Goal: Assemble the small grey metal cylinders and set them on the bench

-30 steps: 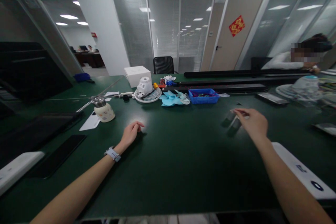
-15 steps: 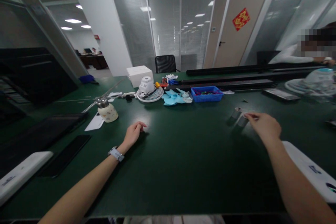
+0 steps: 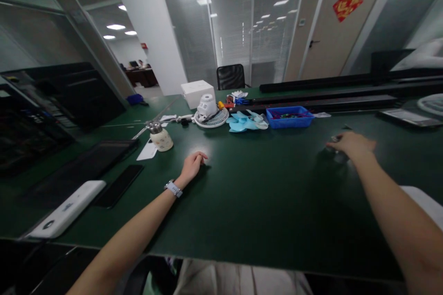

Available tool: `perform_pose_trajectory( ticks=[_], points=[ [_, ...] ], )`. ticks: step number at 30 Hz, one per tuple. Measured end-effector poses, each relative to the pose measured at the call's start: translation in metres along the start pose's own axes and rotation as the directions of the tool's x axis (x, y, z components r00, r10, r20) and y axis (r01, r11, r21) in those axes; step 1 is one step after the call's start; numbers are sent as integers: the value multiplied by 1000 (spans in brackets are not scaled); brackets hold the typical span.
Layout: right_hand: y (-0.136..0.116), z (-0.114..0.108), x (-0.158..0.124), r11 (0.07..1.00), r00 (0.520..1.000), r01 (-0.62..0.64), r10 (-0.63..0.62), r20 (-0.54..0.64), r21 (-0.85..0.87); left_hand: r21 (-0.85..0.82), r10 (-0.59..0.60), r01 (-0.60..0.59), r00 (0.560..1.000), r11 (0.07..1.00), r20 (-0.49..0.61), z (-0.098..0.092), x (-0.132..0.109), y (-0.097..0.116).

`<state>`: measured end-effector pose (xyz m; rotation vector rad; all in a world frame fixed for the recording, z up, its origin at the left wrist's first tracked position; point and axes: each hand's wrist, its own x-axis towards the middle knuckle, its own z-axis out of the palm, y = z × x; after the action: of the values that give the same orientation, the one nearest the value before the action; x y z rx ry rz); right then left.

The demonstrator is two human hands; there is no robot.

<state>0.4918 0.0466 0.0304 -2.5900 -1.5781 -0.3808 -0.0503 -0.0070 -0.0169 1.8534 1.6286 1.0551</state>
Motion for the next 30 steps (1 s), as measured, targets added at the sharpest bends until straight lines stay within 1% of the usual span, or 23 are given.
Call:
perform_pose_trajectory(
  ticks=[1,2,3,5,6,7,9,11,13,14,15,17,20,24,28,30],
  points=[
    [-3,-2,-1,1000,995,-20,19,101,9,-1,5,-5,1000,1000,1,0,0,-1],
    [-9,-6,-5,1000,988,-14,12,152,10,-1,9,-9,1000,1000,0,1,1,-2],
    [-16,-11,-10,1000,988,15,-17,153,11,1,11,-11,1000,1000,0,1,1,-2],
    [-41,-25,-27,990,990,139,-139,3,38,2,11,-11,1000,1000,4,2,2,-4],
    [-57,-33,-39,974,975,215,-210,-73,66,1,11,-11,1000,1000,8,2,2,-4],
    [-76,-40,-52,948,949,299,-285,-134,105,-3,15,-15,1000,1000,15,2,2,-3],
    [-119,-52,-83,836,859,505,-463,-218,216,-28,40,-39,999,999,29,3,0,0],
    [-164,-58,-116,638,723,688,-649,-239,346,-62,88,-86,995,994,42,4,-3,5],
    [-203,-59,-146,501,634,751,-729,-258,429,-82,154,-150,987,985,45,6,-8,11],
    [-219,-57,-159,450,603,767,-749,-275,458,-82,187,-184,982,980,39,7,-10,14],
    [-233,-55,-170,414,587,773,-755,-292,482,-80,218,-216,975,973,27,8,-12,17],
    [-253,-50,-187,360,575,771,-749,-331,525,-75,274,-273,962,959,0,11,-16,23],
    [-267,-42,-200,302,581,753,-723,-374,585,-77,320,-320,947,944,-11,13,-19,29],
    [-272,-31,-205,245,599,723,-689,-408,646,-79,292,-294,956,953,-39,19,-16,32],
    [-274,-22,-205,218,608,708,-673,-422,672,-88,283,-287,957,954,-59,26,-8,34],
    [-274,-20,-204,210,611,698,-672,-418,684,-99,284,-290,956,952,-72,26,-4,36]
  ],
)
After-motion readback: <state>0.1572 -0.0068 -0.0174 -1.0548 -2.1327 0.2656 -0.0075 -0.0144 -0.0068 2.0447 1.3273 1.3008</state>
